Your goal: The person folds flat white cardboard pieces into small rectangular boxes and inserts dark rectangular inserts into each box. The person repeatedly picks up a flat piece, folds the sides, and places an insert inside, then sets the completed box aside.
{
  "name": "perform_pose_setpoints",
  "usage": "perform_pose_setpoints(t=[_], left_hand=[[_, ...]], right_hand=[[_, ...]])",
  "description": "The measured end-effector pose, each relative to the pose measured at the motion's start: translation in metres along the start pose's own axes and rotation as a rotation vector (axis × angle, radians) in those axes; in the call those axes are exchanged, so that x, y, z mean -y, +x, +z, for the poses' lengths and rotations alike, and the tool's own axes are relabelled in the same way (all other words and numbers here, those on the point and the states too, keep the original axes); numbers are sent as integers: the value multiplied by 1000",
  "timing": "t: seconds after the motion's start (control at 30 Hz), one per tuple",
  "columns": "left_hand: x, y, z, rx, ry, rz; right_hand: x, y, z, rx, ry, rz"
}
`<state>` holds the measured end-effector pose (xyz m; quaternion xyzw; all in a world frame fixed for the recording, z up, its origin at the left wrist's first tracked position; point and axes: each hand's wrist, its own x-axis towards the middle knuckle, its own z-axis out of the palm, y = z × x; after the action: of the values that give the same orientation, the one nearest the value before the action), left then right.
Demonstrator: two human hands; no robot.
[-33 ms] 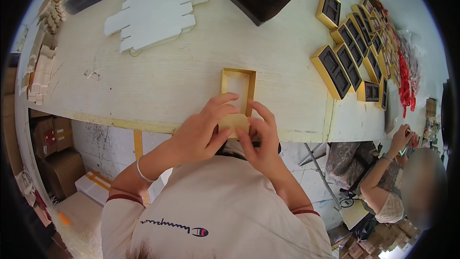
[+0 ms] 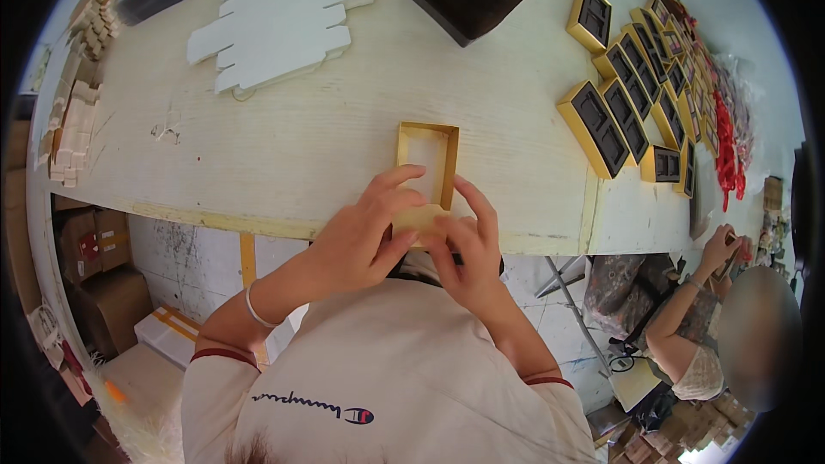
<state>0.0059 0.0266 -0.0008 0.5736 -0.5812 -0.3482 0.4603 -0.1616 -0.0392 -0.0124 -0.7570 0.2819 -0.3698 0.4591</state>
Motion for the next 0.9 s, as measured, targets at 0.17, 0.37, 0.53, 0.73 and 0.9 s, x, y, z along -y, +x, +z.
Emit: perform_pose_setpoints(t=[0.17,0.37,0.53,0.73,0.9], left_hand=[[-1,-7,4,-67,442,256],[0,-7,4,65,542,205],[-14,4,-1,255,554,19],[-22,16,-19,341,506,118],[-41,65,-56,319,778,385]], right_hand=[[-16,-7,-11,98,-622,-473],[7,2,-7,313,-834,-359],[13,18,-16,538,-691,-202],[7,32,-37,669,-558,-223],[20,60,-56,731,-739,-346]])
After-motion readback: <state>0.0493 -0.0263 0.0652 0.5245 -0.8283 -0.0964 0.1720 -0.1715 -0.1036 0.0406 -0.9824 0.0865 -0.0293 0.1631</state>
